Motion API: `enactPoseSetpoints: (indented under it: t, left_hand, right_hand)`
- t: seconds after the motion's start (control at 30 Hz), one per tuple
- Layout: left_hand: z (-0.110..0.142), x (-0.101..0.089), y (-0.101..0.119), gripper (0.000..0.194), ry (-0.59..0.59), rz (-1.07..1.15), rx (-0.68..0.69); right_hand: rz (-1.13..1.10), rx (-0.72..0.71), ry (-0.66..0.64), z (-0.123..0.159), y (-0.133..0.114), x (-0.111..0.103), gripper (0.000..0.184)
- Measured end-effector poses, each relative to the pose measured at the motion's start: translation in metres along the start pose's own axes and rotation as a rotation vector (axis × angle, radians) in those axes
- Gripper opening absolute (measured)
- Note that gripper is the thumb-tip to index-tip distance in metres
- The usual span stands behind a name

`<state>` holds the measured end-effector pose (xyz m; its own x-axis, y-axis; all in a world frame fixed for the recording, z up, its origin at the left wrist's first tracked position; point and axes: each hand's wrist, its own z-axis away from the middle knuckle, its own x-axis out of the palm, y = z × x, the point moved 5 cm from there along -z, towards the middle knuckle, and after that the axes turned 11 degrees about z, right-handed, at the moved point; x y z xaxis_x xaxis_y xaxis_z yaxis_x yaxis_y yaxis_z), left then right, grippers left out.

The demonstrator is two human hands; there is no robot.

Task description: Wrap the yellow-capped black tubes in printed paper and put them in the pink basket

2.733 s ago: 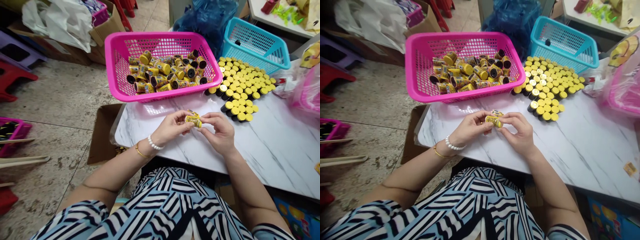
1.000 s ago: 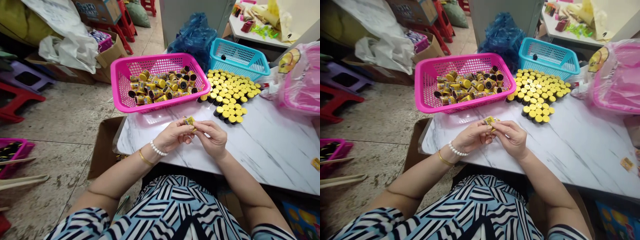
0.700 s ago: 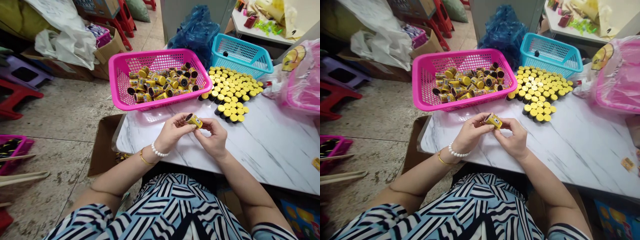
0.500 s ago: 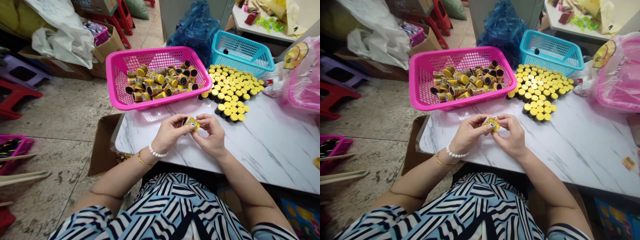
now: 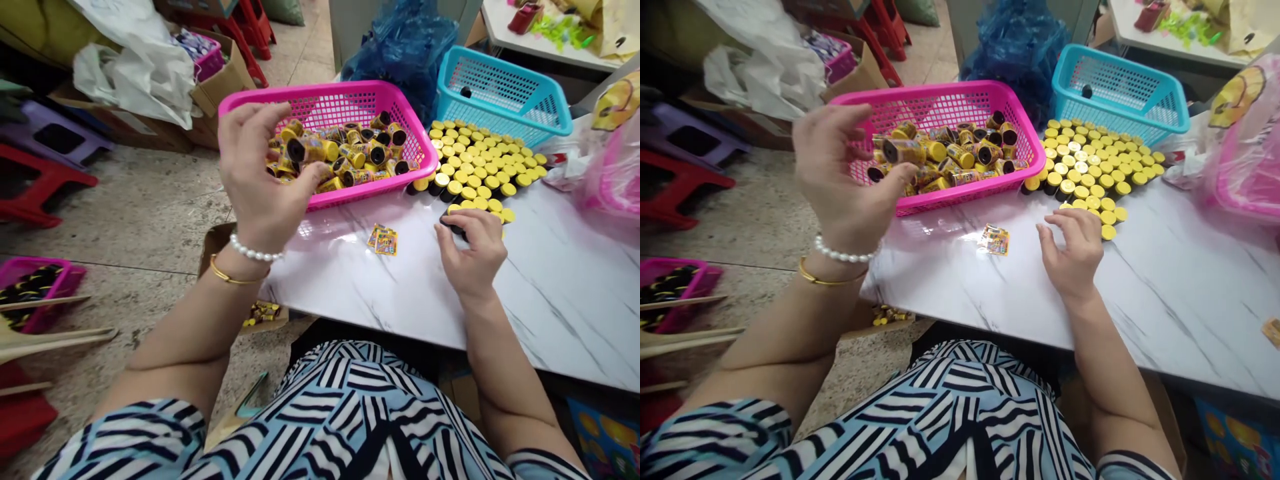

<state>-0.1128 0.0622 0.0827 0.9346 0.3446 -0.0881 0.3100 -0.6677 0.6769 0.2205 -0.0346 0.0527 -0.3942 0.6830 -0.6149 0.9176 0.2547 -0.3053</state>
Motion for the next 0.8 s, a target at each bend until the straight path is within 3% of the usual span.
enactPoseSetpoints:
  t: [0.07,0.17,0.27,0.37,0.47,0.6,0.73,0.8]
  left_hand:
    - [0.021,0.013,0.006,0.061,-0.127,-0.004,0.043]
    - [0.077,0.060,0.015,0.024,-0.630,0.026,-0.025]
    - [0.112,0.092,0.007,0.017,-0.812,-0.029,-0.119]
    - [0.118,0.103,-0.004,0.015,-0.855,-0.082,-0.159]
    - [0.109,0.097,0.000,0.016,-0.787,-0.075,-0.146]
    - [0.103,0.083,0.018,0.018,-0.601,-0.016,-0.092]
    - [0.110,0.082,0.034,0.015,-0.621,0.042,-0.057]
    - [0.110,0.079,0.043,0.013,-0.596,0.069,-0.084]
  right_hand:
    - [-0.012,-0.013,-0.030,0.003,-0.002,0.005,0.005]
    - [-0.055,-0.014,-0.124,0.011,-0.008,0.016,0.009]
    - [-0.101,-0.015,-0.187,0.016,-0.013,0.023,0.009]
    - [-0.137,-0.028,-0.204,0.017,-0.017,0.025,0.009]
    - [-0.190,0.027,-0.207,0.015,-0.017,0.023,0.011]
    - [-0.366,0.295,-0.336,0.017,-0.009,0.030,0.026]
    - [-0.701,0.595,-0.646,0.030,-0.006,0.053,0.039]
    - [-0.759,0.671,-0.659,0.034,-0.004,0.056,0.037]
